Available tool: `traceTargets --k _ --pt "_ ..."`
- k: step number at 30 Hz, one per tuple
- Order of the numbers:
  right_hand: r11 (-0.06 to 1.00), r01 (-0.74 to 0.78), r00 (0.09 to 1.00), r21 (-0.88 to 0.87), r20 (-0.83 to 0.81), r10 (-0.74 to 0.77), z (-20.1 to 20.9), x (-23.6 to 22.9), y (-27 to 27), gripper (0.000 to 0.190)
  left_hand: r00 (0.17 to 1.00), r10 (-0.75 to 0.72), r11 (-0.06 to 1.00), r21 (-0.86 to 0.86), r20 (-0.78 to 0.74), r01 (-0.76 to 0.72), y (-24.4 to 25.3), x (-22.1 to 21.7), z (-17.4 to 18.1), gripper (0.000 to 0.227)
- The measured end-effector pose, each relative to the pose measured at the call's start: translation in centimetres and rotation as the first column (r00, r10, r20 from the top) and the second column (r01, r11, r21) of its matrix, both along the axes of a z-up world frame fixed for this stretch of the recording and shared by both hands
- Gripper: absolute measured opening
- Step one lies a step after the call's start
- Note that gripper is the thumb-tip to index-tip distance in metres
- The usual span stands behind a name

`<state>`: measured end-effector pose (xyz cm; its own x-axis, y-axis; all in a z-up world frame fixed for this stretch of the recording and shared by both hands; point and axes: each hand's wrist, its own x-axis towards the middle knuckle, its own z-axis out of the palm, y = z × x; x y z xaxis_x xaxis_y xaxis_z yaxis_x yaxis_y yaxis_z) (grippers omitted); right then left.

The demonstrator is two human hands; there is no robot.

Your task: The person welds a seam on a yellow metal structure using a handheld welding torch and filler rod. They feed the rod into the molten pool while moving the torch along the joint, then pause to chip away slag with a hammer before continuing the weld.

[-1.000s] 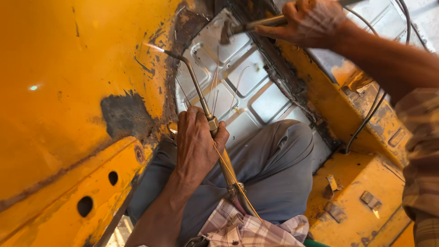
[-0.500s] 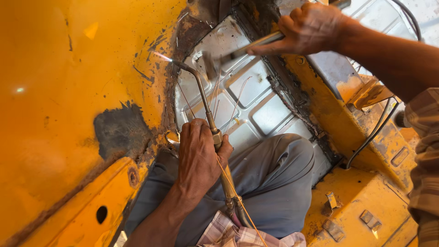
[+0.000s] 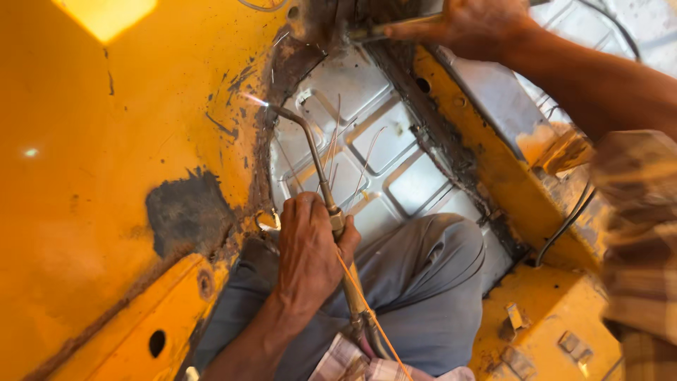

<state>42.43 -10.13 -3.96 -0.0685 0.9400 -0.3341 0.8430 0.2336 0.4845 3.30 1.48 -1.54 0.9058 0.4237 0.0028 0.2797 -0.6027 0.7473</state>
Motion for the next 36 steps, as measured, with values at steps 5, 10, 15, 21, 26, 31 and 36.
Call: traceTargets --k 5,10,15,21,26,31,36 --pt "0.949 -0.236 0.955 0.208 0.231 0.187 0.3 -1.5 -0.1 0.068 1.0 0.007 1.0 -0.001 -0.004 -0.007 0.3 0.2 0.1 0.033" --pt "0.994 0.105 0.993 0.037 0.044 -0.106 1.3 -1.7 1.6 0.057 0.998 0.015 1.0 -0.021 -0.059 -0.016 -0.3 -0.2 -0.4 0.031" --pt "0.995 0.005 0.987 0.098 0.158 -0.021 1.0 -3.4 2.8 0.07 1.0 0.019 1.0 0.005 0.013 -0.019 -0.1 0.0 0.6 0.034" --pt "0.996 0.064 0.991 0.069 0.112 -0.072 -1.0 0.3 -0.3 0.064 1.0 0.024 1.0 -0.009 0.005 -0.024 -0.4 -0.2 -0.4 0.031" --pt "0.981 0.193 0.971 0.006 0.146 -0.191 -0.7 -1.4 0.7 0.066 1.0 0.002 1.0 0.029 -0.011 -0.001 -0.1 -0.2 0.5 0.031" --pt "0.797 -0.603 0.438 0.019 0.843 0.311 0.5 -0.8 0.5 0.066 1.0 0.005 0.999 0.034 0.02 -0.005 -0.2 0.2 -0.3 0.033" --pt "0.974 0.226 0.971 0.015 0.073 -0.227 -1.1 -0.9 1.6 0.069 0.999 -0.001 1.0 0.018 -0.047 0.002 -0.3 0.2 0.6 0.032"
